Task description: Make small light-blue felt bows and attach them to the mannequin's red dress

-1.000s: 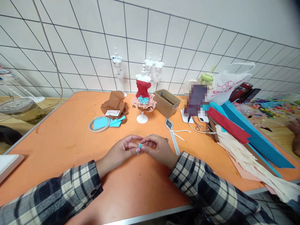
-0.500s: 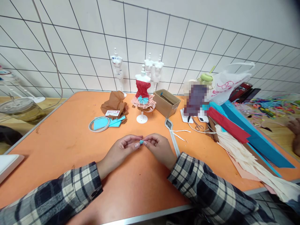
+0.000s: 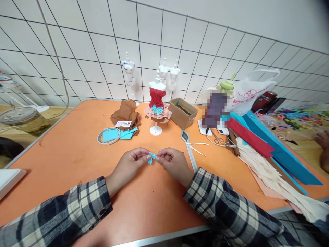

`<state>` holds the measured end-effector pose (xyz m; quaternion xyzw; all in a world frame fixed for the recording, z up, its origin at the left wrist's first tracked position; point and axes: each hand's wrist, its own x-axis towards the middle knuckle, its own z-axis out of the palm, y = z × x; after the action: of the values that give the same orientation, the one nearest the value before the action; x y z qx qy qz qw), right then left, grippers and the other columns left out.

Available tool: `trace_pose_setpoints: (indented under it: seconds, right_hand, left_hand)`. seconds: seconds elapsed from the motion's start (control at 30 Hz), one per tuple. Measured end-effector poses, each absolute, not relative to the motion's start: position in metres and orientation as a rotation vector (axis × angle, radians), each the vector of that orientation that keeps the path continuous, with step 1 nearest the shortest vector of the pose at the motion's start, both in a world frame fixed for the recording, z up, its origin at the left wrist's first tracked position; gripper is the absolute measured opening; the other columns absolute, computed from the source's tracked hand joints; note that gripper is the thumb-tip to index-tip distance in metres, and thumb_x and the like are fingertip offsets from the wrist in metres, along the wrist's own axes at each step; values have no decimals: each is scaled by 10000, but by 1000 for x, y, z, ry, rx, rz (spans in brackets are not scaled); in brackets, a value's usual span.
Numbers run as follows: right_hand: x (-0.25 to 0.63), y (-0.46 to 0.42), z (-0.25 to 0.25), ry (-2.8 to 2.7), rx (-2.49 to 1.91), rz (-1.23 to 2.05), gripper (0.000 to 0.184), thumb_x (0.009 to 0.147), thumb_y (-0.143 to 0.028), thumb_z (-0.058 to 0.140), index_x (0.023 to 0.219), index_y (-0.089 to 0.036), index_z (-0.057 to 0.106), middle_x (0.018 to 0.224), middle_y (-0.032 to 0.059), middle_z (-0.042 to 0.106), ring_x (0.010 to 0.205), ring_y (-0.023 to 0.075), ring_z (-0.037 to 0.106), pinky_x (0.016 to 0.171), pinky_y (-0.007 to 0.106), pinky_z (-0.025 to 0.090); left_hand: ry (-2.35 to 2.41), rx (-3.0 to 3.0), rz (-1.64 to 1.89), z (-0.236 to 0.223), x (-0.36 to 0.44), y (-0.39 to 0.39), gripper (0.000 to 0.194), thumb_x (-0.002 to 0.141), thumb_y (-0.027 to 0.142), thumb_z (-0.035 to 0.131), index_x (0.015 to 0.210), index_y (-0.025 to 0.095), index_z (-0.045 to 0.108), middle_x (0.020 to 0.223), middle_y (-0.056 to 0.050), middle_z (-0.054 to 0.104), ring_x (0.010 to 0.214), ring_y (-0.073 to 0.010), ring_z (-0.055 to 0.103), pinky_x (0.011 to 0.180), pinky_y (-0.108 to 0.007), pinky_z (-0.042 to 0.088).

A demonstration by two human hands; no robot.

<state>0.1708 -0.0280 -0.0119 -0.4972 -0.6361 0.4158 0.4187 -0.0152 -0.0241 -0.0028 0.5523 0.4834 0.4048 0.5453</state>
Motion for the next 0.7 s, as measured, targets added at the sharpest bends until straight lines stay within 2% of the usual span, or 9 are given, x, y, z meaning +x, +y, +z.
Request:
trace_pose_setpoints:
  seconds: [0.17,0.23,0.3,0.37,0.4,0.47,0.57,0.63,0.7]
  right_hand:
    - [170,-28,-9,-1441,-1261,1331,203,733,-363,674,790,-170,645,615,-22,537,513,95,457,450,220,411]
    - [170,-28,-8,-1379,-1258,1379,223,716,-366,686,808,-171,633,666,-12,557,538,99,482,455,225,448]
    - [170,-28,-8,-1320,-1235,1411,237,707,-369,693,819,-173,620,696,-10,560,557,100,498,458,223,470]
    - [170,-27,-8,-1264,-1193,1436,238,709,-369,690,820,-176,605,704,-16,555,552,91,499,451,212,466]
    - [170,-27,-9,-1243,-1174,1440,236,712,-367,687,819,-177,598,706,-20,553,543,85,496,448,207,459]
    - [169,-26,-10,-1222,-1158,1444,231,720,-366,677,823,-179,587,712,-24,554,524,77,489,449,206,450]
    - [169,-26,-12,-1265,-1184,1442,214,739,-365,649,821,-184,571,712,-23,551,542,90,501,478,224,459]
    - [169,-27,-12,-1365,-1207,1361,186,744,-325,634,854,-189,570,770,-3,578,634,121,543,523,240,470]
    - [169,-29,-10,-1538,-1199,1175,228,734,-256,638,948,-195,587,907,29,625,783,156,579,619,268,484]
  left_hand:
    - [1122,1266,998,-3,-17,-26,245,743,381,743,837,166,674,773,-21,696,731,-150,625,733,-259,491]
    - [1058,1235,987,-3,-18,-27,286,786,379,709,982,175,672,867,-34,707,813,-158,638,802,-272,491]
    - [995,1209,993,-3,-18,-28,411,811,373,686,1175,200,603,1000,-49,700,940,-174,635,882,-294,479]
    - [986,1203,985,-3,-17,-29,538,783,356,717,1267,217,526,1125,-64,665,1048,-196,611,925,-321,470]
    - [1005,1206,970,-4,-16,-28,560,754,348,745,1252,217,525,1162,-68,648,1064,-205,605,923,-328,473]
    - [1058,1229,901,-5,-14,-27,485,721,357,769,1139,195,584,1132,-64,650,1009,-202,617,882,-319,483]
    - [1109,1278,805,-7,-14,-26,316,747,405,732,927,157,655,894,-30,673,821,-158,611,776,-273,474]
    - [1127,1302,792,-8,-13,-26,297,755,423,714,860,151,661,774,-7,650,730,-136,581,704,-249,452]
    - [1136,1330,782,-9,-13,-26,301,744,431,714,833,149,658,740,0,641,689,-130,563,658,-239,433]
